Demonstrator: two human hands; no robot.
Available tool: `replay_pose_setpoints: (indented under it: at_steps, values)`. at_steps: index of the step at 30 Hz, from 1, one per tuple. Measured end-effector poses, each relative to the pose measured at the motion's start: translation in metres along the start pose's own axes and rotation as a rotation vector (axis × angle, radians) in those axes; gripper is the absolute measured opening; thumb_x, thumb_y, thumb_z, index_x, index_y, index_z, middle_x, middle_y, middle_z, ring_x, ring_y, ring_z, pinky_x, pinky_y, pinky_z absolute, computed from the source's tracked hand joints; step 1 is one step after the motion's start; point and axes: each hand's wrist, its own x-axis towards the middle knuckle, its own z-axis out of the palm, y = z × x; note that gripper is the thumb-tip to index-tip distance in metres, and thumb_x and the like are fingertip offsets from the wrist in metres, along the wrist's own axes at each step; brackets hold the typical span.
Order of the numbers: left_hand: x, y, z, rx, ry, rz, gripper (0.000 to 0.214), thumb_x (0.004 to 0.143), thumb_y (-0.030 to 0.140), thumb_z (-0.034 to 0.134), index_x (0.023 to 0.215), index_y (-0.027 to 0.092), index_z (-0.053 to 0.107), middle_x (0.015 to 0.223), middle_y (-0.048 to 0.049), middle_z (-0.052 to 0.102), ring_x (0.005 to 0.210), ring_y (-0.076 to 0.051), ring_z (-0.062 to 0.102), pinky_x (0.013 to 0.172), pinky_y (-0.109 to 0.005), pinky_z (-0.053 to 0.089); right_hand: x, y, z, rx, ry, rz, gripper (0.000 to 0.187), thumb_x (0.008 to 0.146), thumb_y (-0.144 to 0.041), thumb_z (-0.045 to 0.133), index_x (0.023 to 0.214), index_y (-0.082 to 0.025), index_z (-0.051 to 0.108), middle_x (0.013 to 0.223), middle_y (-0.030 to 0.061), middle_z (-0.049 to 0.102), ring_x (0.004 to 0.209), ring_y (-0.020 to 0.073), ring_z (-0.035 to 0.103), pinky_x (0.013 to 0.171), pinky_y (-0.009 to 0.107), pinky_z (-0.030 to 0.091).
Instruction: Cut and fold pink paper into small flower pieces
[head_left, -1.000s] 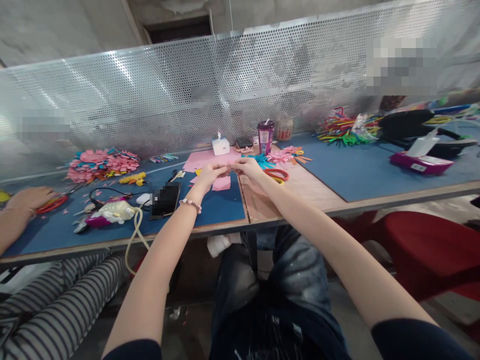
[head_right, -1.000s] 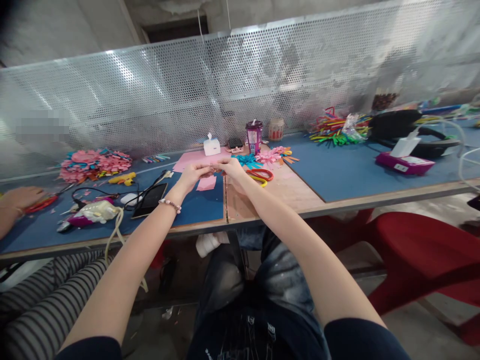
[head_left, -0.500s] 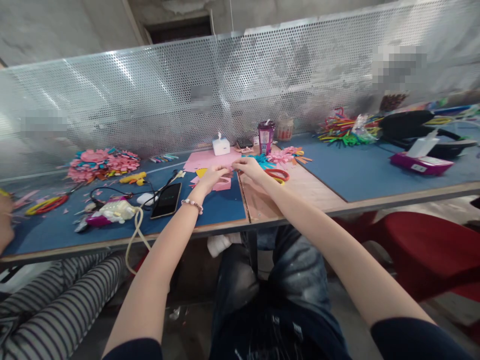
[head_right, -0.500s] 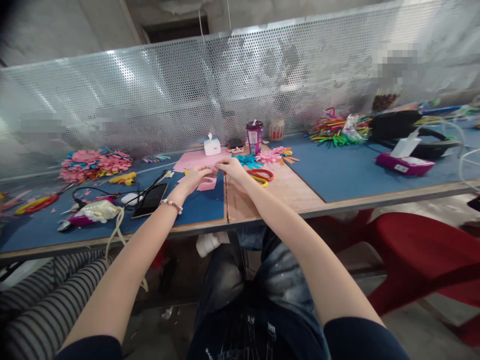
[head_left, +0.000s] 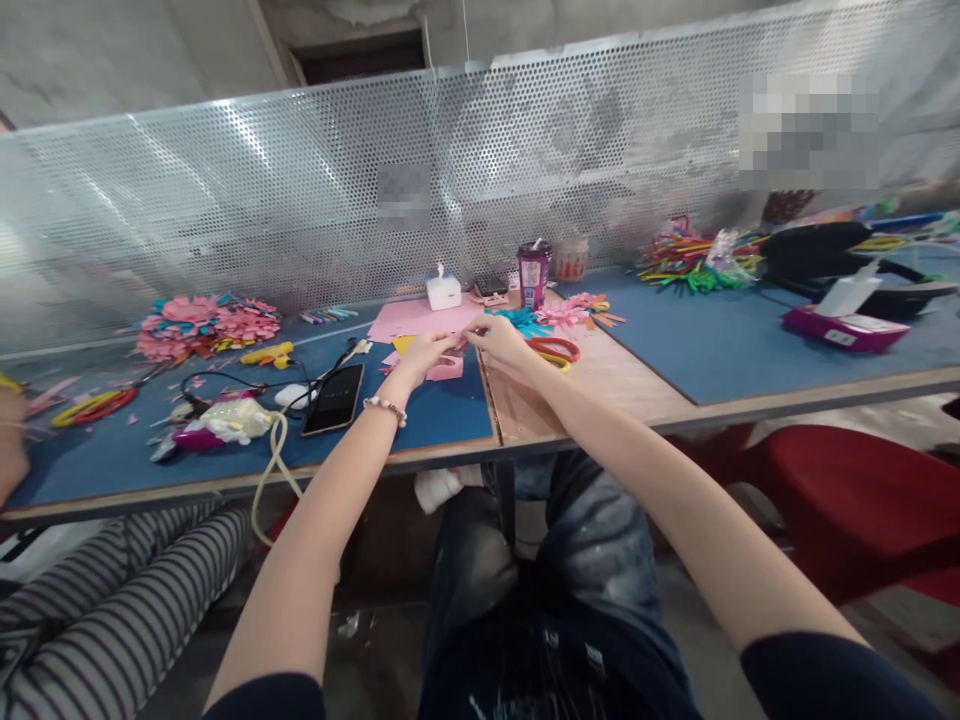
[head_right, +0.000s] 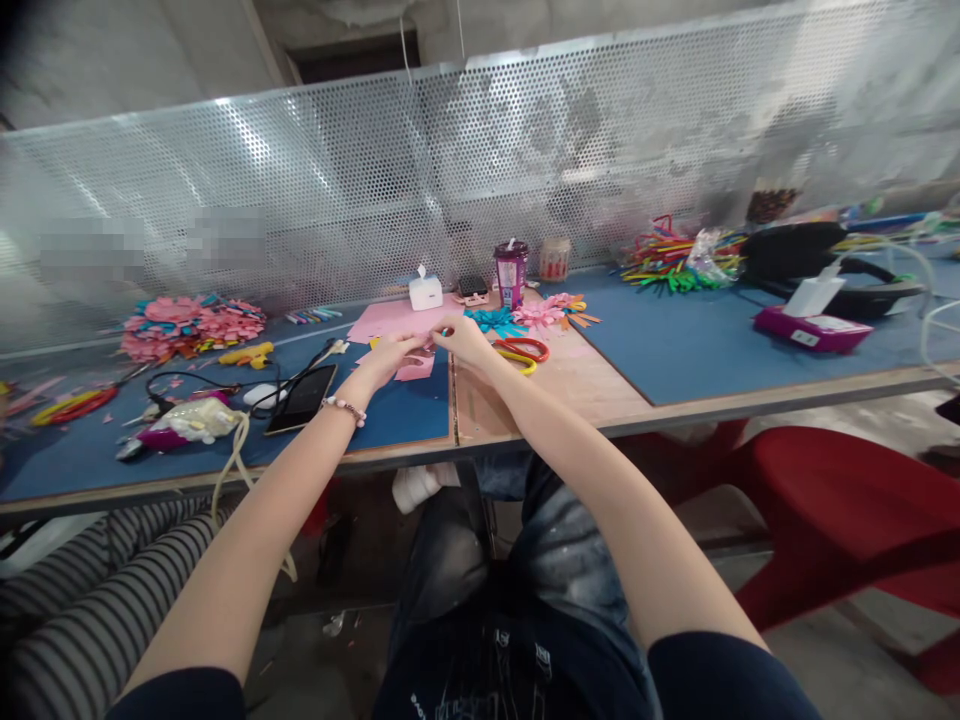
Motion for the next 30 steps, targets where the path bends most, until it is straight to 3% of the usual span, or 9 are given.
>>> replay_pose_setpoints:
  at_steps: [9,15,21,25,30]
  values:
    - [0.000,0.001,-0.001,-0.138,0.035,-0.014,0.022,0.071,0.033,0.070,0.079,0.012,0.069,0.085,-0.0101,0.072,0.076,-0.018,0.069,0.065,-0.025,0.047,-0.003,-0.007,0.001,-0.420,-0.028,-0.200,0.025,0.090,-0.022,0.051,0.095,-0.017,0.075,0.098,0.0079,0.069,0.094,0.0189,0.059,0.081,0.025,0.042]
    - [-0.001,0.003,-0.002,-0.288,0.011,-0.090,0.012,0.073,0.020,0.067,0.080,0.010,0.068,0.079,-0.0091,0.072,0.075,-0.018,0.070,0.069,-0.027,0.049,-0.009,-0.016,-0.001,-0.673,-0.111,-0.241,0.033,0.097,-0.027,0.042,0.112,-0.020,0.070,0.109,0.0068,0.067,0.099,0.0195,0.056,0.074,0.025,0.042]
    - [0.001,0.005,-0.001,-0.322,0.001,-0.179,0.009,0.076,0.020,0.063,0.074,0.012,0.067,0.075,-0.0088,0.072,0.075,-0.016,0.069,0.063,-0.023,0.046,-0.009,-0.021,-0.007,-0.793,-0.233,-0.278,0.031,0.097,-0.027,0.042,0.108,-0.017,0.070,0.108,0.0100,0.066,0.097,0.0199,0.054,0.074,0.025,0.041]
    - [0.004,0.001,-0.003,-0.290,0.019,-0.158,0.010,0.074,0.021,0.068,0.076,0.012,0.067,0.076,-0.0090,0.072,0.076,-0.016,0.069,0.064,-0.023,0.045,-0.010,-0.024,-0.008,-0.846,-0.265,-0.321,0.029,0.097,-0.024,0.043,0.106,-0.015,0.069,0.107,0.0112,0.066,0.095,0.0214,0.054,0.071,0.027,0.041]
    - [0.005,-0.004,-0.006,-0.257,-0.017,-0.113,0.015,0.072,0.022,0.072,0.082,0.011,0.069,0.080,-0.0102,0.072,0.078,-0.017,0.069,0.065,-0.023,0.045,-0.009,-0.016,-0.002,-0.661,-0.140,-0.258,0.026,0.093,-0.022,0.048,0.104,-0.017,0.071,0.105,0.0084,0.068,0.098,0.0204,0.056,0.075,0.026,0.042]
